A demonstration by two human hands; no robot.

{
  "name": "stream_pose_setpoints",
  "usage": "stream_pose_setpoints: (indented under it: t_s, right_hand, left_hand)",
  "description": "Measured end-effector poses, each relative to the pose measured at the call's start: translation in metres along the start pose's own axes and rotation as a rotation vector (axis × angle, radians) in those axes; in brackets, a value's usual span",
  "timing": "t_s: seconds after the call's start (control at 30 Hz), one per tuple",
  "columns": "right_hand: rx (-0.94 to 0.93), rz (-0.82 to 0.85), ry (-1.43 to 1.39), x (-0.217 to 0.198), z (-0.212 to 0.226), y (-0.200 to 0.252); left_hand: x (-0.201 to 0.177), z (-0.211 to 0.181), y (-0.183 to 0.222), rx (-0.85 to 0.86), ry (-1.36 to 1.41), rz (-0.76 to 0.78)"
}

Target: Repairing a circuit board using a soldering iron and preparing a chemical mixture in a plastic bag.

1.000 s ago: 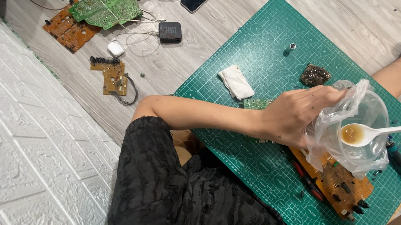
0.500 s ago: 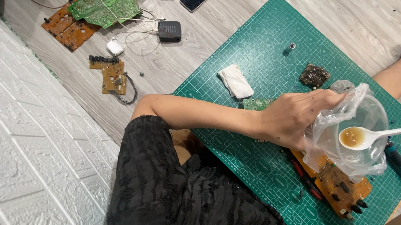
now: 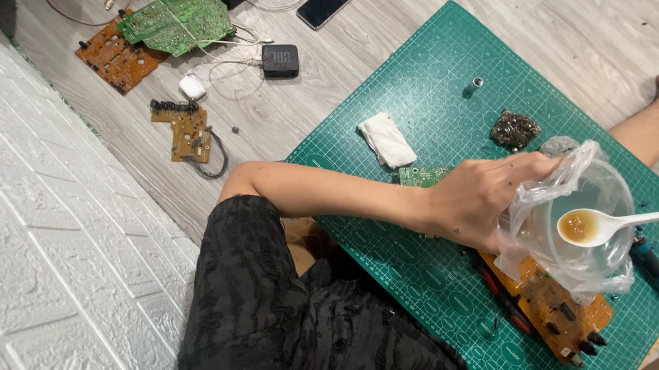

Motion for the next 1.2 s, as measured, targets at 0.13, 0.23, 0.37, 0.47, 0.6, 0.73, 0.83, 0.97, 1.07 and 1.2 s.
stream_pose_setpoints:
  t_s: [0.13, 0.23, 0.37, 0.47, 0.6, 0.73, 0.83, 0.97, 1.07, 1.2]
  right_hand:
    - [-0.026, -0.046, 0.059, -0.001, 0.003, 0.001]
    - [-0.029, -0.043, 0.052, 0.001, 0.006, 0.003]
    - [-0.03, -0.048, 0.071, 0.004, 0.01, 0.004]
    - [-0.037, -0.025, 0.069, 0.006, 0.013, 0.004]
    - [-0.007, -0.056, 0.04, -0.001, 0.0, 0.001]
    - [-0.009, -0.008, 0.009, -0.001, -0.002, -0.002]
    - [-0.008, 0.003, 0.005, 0.001, 0.002, 0.0]
    - [-0.028, 0.005, 0.022, 0.004, 0.006, 0.002]
    - [-0.036, -0.019, 0.038, 0.005, 0.007, 0.003]
    - [-0.014, 0.015, 0.074, 0.002, 0.002, 0.0]
  left_hand:
    - [0.002, -0.001, 0.0, 0.009, 0.005, 0.022]
    - [0.003, -0.002, 0.001, 0.031, 0.009, 0.038]
    - [0.001, -0.005, 0.002, 0.007, 0.05, 0.052]
    - [0.003, -0.003, 0.004, 0.021, 0.037, 0.063]
    - [0.006, 0.0, 0.004, -0.017, 0.068, 0.052]
    - [0.007, 0.001, 0.004, -0.025, 0.057, 0.064]
    - [0.005, -0.002, 0.002, 0.0, 0.052, 0.066]
    - [0.0, -0.007, -0.001, 0.025, 0.039, 0.056]
    - [0.001, -0.007, -0.002, 0.02, 0.028, 0.073]
    - [0.002, -0.004, 0.003, 0.016, 0.032, 0.076]
Point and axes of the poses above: each hand's wrist, its own y-axis away from the middle knuckle, its own x-axis out of the palm, z = x × y, the point moved 5 cm from there along -y, towards the middle knuckle, and after that the axes turned 12 degrees about -z, right-handed, at the moved point
